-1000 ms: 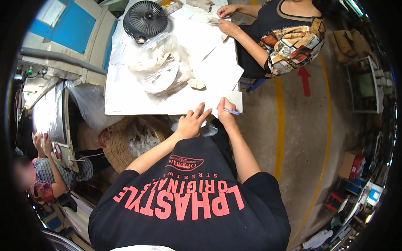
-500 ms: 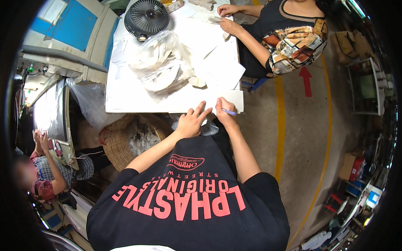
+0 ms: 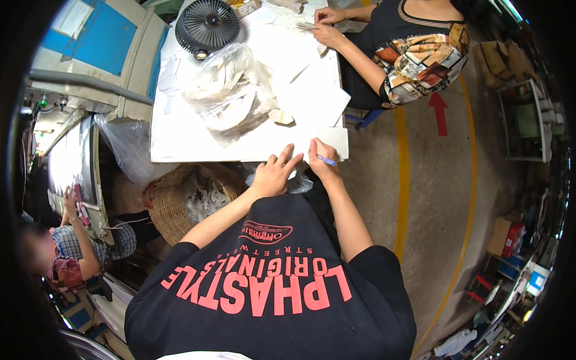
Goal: The person writes on a small white card, then places it into a clear plastic bag along with a stack of similar cards. They seal the bag and place it on the table. The person repeats this process with additional stacks of cards, organizing them into separate plastic bags.
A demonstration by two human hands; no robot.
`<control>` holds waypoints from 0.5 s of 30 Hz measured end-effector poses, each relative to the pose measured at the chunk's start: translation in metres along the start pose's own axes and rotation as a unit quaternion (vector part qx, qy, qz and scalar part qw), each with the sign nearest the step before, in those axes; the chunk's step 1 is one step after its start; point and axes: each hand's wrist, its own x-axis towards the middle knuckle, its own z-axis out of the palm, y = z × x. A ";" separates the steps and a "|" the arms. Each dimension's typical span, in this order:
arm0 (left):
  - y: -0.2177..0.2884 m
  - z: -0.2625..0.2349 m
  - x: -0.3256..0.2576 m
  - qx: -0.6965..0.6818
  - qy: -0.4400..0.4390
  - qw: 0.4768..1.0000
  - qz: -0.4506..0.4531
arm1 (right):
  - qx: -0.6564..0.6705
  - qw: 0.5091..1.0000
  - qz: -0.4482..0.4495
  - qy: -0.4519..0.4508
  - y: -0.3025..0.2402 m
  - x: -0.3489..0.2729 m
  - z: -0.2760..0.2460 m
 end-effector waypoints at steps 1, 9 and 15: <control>0.000 0.001 0.000 0.000 0.001 1.000 0.000 | -0.001 1.000 0.000 0.000 -0.001 0.000 0.000; 0.001 -0.002 0.000 -0.006 0.000 1.000 0.002 | -0.025 0.999 -0.010 0.024 0.003 0.001 0.003; 0.000 -0.002 0.000 -0.010 -0.002 1.000 0.000 | -0.021 0.999 -0.017 0.029 0.003 0.001 0.003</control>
